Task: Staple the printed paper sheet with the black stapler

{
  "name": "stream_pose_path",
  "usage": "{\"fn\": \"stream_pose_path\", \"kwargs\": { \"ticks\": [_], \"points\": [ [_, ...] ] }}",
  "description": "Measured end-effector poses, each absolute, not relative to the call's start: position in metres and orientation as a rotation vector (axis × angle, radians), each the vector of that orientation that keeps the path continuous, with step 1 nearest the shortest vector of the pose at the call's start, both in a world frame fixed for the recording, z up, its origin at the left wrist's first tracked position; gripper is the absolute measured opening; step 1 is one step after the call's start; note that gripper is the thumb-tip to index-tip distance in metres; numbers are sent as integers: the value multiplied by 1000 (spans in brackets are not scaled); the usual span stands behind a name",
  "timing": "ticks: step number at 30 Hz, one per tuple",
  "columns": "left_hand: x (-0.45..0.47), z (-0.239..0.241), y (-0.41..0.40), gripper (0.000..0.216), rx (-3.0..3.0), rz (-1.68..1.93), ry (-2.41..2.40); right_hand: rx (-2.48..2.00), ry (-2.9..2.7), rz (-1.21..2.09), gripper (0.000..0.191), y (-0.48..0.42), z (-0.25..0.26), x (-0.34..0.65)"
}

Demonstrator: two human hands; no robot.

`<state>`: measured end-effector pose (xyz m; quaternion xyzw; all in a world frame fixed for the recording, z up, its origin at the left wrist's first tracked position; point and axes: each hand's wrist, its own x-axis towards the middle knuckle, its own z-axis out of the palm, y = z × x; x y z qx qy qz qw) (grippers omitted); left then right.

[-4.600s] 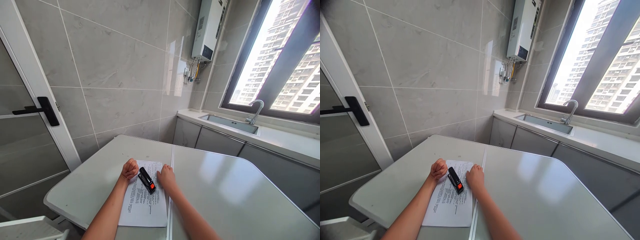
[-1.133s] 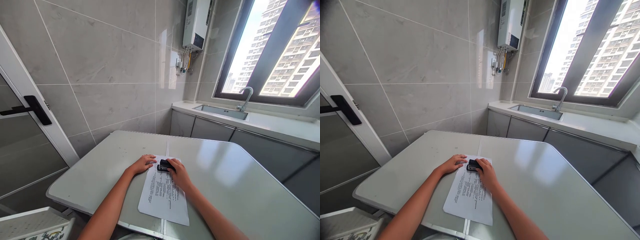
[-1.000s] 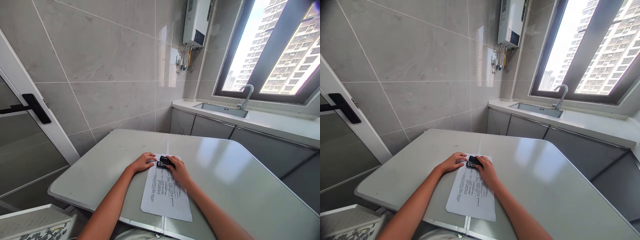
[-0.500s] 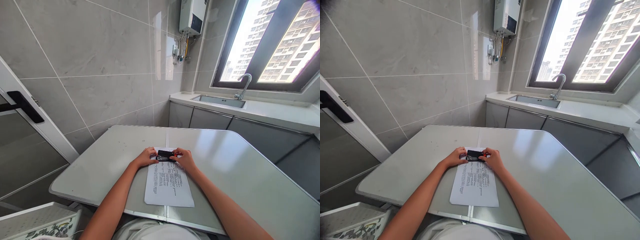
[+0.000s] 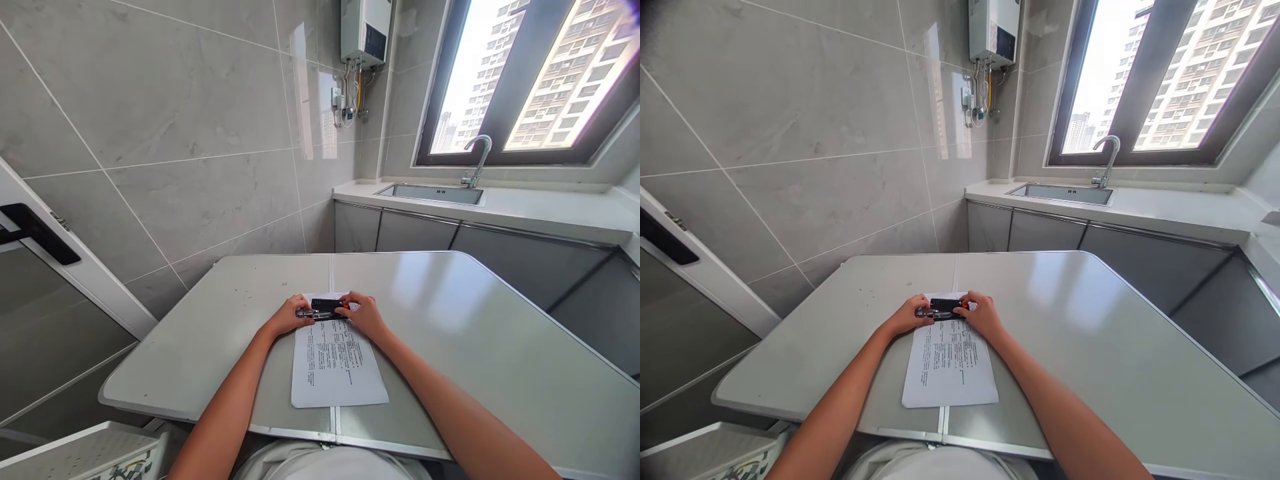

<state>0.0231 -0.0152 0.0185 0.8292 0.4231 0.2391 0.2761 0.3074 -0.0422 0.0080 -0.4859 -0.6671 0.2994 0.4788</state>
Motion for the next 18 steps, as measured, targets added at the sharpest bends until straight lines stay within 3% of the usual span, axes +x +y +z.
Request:
{"fn": "stream_pose_path", "kwargs": {
  "ticks": [5,11,18],
  "points": [
    [22,18,-12,28,2249,646,1121,-1194,-1817,699,49,-48,11,297],
    [24,20,-14,25,2176,651,1123,-1195,-1914,580,28,-53,10,289],
    [22,24,-16,31,2235,636,1160,-1210,-1860,558,22,-58,8,290]
  ]
}}
